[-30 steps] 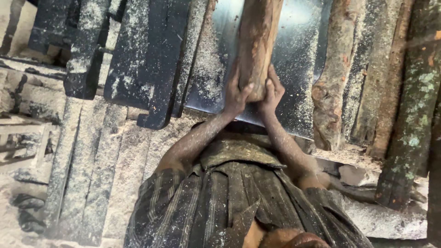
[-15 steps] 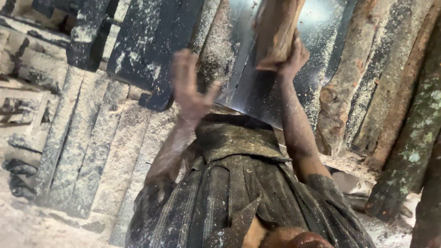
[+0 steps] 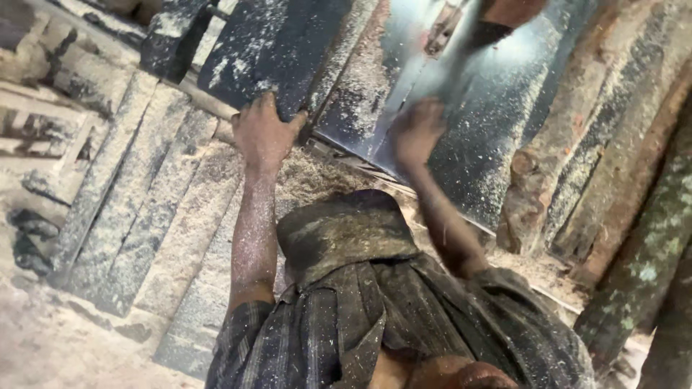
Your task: The person saws logs using a table saw, feeding the wood into the rotating blade and setting aside the cut pieces.
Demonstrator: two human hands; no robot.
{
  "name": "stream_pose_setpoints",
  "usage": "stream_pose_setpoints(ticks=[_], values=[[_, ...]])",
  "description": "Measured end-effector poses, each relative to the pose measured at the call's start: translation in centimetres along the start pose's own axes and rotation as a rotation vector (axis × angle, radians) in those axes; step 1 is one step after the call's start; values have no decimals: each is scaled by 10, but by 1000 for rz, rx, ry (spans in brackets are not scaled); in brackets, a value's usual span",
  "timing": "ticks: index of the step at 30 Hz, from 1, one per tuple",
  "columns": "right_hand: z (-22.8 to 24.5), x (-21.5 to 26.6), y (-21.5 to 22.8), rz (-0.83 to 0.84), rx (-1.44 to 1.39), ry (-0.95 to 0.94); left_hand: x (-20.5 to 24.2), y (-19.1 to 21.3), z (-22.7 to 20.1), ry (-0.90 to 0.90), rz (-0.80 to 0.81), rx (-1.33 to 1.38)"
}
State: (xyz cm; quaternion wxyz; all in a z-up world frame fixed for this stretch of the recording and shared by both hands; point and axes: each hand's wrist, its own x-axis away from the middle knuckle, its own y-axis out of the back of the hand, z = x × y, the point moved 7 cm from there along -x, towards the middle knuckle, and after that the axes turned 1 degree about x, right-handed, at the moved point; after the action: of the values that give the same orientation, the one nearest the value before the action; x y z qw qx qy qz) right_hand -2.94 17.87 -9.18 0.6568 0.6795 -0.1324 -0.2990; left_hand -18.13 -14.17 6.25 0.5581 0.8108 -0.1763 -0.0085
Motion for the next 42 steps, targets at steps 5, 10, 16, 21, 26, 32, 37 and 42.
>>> stream_pose_setpoints(ticks=[5,10,16,21,26,32,37,42], values=[[106,-66,-55,269,-298,84,0,2,0,7,37,22],[92,-240,-65,-263,-385,60,-2,-3,-1,22,54,4],[92,-245,-67,-202,-442,223,0,-8,4,34,190,8],[133,-79,-41,-270,-353,437,-21,-21,6,-127,205,160],[169,99,-16,-20,-593,412,-17,-12,24,-257,220,336],[146,154,-21,115,-974,32,90,5,85,-345,416,1091],[116,-29,-10,-155,-447,42,189,26,128,-207,438,1129],[129,-140,-23,-50,-342,111,234,47,178,-128,301,909]])
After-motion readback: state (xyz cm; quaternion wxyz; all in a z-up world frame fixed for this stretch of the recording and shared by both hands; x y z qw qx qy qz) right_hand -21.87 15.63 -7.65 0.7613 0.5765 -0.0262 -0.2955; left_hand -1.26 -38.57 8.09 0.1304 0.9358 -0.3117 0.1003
